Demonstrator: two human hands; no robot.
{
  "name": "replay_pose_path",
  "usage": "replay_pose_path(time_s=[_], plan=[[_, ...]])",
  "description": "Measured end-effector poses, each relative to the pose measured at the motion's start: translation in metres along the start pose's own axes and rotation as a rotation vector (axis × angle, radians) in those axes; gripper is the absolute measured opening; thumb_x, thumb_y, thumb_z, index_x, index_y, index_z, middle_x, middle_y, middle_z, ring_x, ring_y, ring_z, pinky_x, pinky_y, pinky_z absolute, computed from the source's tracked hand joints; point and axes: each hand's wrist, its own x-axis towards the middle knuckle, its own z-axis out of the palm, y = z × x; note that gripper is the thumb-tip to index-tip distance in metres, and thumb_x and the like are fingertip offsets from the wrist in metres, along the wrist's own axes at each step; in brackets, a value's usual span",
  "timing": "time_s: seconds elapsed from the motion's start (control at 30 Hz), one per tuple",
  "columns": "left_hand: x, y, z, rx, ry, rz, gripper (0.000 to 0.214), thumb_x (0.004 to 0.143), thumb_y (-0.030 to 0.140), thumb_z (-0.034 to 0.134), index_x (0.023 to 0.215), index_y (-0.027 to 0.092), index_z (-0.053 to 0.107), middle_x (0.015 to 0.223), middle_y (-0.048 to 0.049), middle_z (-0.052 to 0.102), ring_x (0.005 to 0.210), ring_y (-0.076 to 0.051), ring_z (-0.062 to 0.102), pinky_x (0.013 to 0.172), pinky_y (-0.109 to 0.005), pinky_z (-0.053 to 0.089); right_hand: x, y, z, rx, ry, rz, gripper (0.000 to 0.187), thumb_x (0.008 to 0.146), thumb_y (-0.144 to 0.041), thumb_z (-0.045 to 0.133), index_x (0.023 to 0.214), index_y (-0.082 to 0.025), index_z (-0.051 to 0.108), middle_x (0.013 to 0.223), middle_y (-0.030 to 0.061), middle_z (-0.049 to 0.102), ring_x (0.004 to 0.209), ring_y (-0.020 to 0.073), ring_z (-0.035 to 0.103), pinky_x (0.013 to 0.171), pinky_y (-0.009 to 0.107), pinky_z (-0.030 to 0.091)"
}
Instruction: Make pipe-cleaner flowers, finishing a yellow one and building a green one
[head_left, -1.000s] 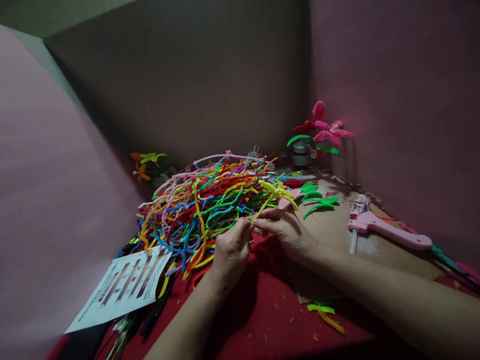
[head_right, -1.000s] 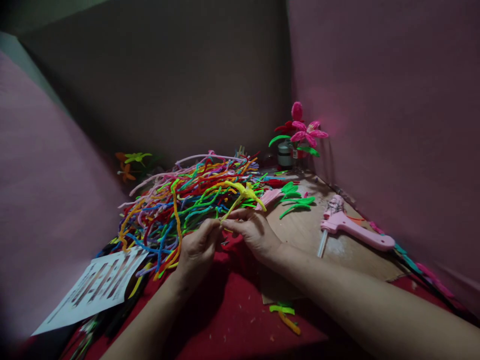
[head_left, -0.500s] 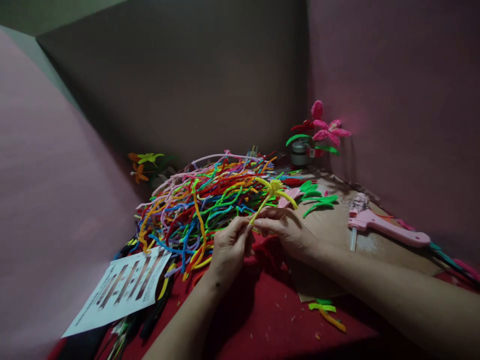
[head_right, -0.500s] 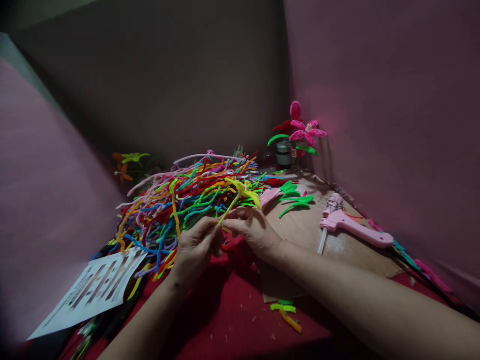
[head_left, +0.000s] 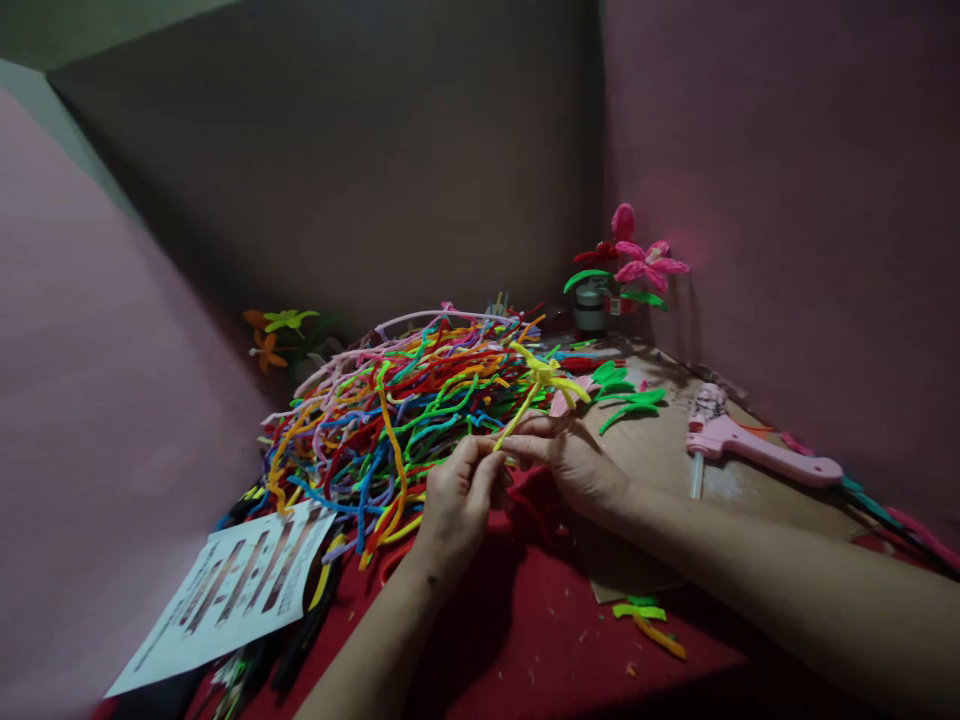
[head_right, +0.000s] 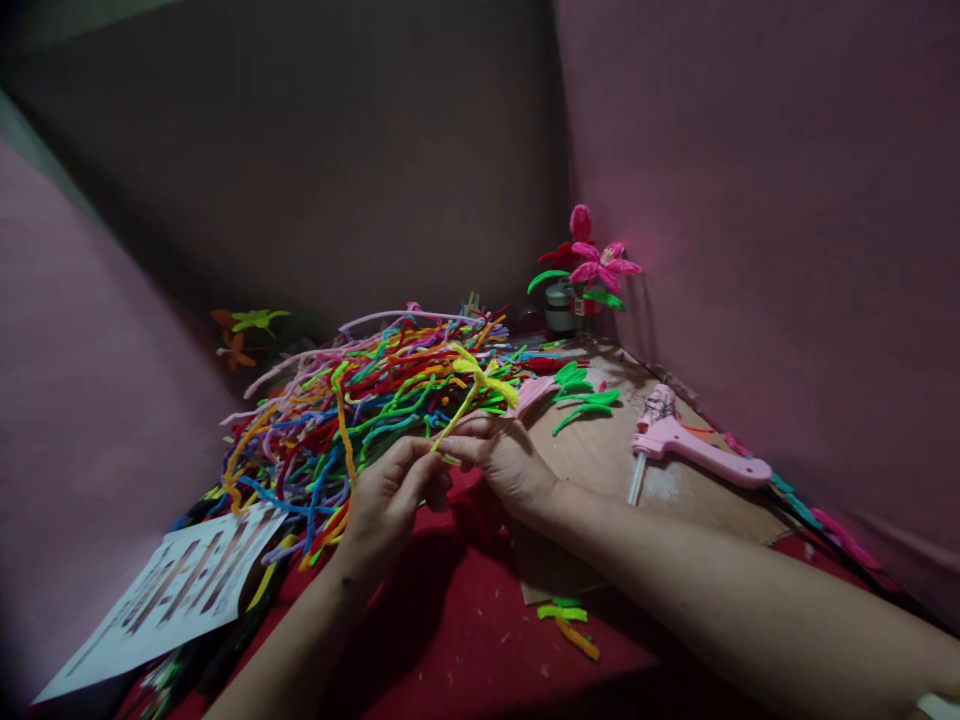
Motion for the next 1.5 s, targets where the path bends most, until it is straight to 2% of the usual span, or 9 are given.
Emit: replay_pose_path(time_s=[0.1,0.2,0.33,0.47,0.7,0.97,1.1,1.33,1.5], plan=[[-0.002,-0.009,0.003,0.347,0.138,0.227,0.011,0.081,0.025,0.049,0.087,0.019,0.055,0.07,-0.001,0.061,0.057,-0.011,0.056,0.057,-0.022,0.042,0.0,0.003,0.001,-0.021,0.022,0.004,0.012,0.067,-0.027,0.063,0.062,-0.016,0.065,0.06,-0.0022,0.053,0.059,0.0112,0.046,0.058,0.026,0.036],[-0.003,-0.014,0.002,0.383,0.126,0.293,0.013,0.084,0.022,0.043,0.089,0.02,0.055,0.068,0.0001,0.059,0.055,-0.01,0.053,0.055,-0.021,0.04,-0.002,0.003,0.001,-0.077,0.019,-0.021,0.015,0.068,-0.028,0.063,0.061,-0.016,0.064,0.062,-0.0015,0.054,0.061,0.0115,0.047,0.058,0.025,0.035],[-0.004,-0.007,0.0,0.19,0.114,0.181,0.014,0.086,0.025,0.041,0.08,0.021,0.053,0.051,0.0055,0.047,0.043,-0.008,0.045,0.047,-0.018,0.037,-0.004,-0.003,0.0,-0.112,-0.097,-0.097,0.02,0.075,-0.029,0.056,0.062,-0.015,0.062,0.061,-0.0014,0.053,0.059,0.011,0.047,0.059,0.025,0.037],[-0.004,-0.001,-0.001,0.077,0.122,0.118,0.013,0.085,0.026,0.044,0.077,0.02,0.053,0.047,0.0074,0.044,0.039,-0.006,0.044,0.043,-0.017,0.036,-0.004,-0.004,-0.001,-0.038,-0.184,-0.045,0.019,0.078,-0.026,0.051,0.065,-0.015,0.06,0.058,-0.0023,0.053,0.05,0.0086,0.046,0.052,0.023,0.037],[-0.001,0.001,0.0,-0.179,0.048,-0.06,0.013,0.082,0.029,0.05,0.077,0.018,0.052,0.054,0.0063,0.049,0.036,-0.005,0.047,0.035,-0.016,0.035,0.001,0.002,0.001,-0.003,-0.14,0.03,0.007,0.071,-0.02,0.057,0.071,-0.015,0.063,0.058,-0.0034,0.054,0.048,0.0064,0.041,0.046,0.021,0.029],[0.003,0.005,-0.008,-0.618,-0.181,-0.249,0.014,0.08,0.026,0.052,0.074,0.014,0.053,0.053,0.0028,0.057,0.029,-0.006,0.045,0.026,-0.017,0.038,0.001,0.005,0.001,0.199,-0.163,0.135,0.022,0.067,-0.028,0.066,0.083,-0.013,0.068,0.057,-0.001,0.057,0.045,0.0064,0.041,0.045,0.022,0.025],[0.004,0.005,-0.01,-0.679,-0.219,-0.255,0.015,0.08,0.025,0.052,0.072,0.012,0.055,0.05,0.0029,0.056,0.026,-0.005,0.042,0.023,-0.014,0.034,0.004,0.014,-0.002,0.368,-0.171,0.195,0.023,0.064,-0.023,0.07,0.086,-0.014,0.069,0.059,0.0,0.061,0.051,0.008,0.049,0.049,0.022,0.03],[0.004,0.002,-0.009,-0.66,-0.26,-0.297,0.019,0.08,0.028,0.051,0.071,0.013,0.056,0.049,0.003,0.055,0.024,-0.004,0.039,0.022,-0.014,0.029,0.004,0.011,0.0,0.376,-0.118,0.22,0.017,0.056,-0.023,0.075,0.069,-0.013,0.067,0.054,-0.0016,0.059,0.047,0.0077,0.048,0.049,0.023,0.031],[0.002,0.012,-0.005,-0.403,-0.154,-0.216,0.023,0.082,0.032,0.048,0.071,0.013,0.055,0.056,0.0007,0.059,0.039,-0.006,0.053,0.041,-0.016,0.04,0.002,0.003,0.003,0.329,-0.007,0.196,0.016,0.054,-0.021,0.074,0.06,-0.014,0.061,0.054,-0.0028,0.056,0.045,0.0065,0.041,0.049,0.024,0.029]])
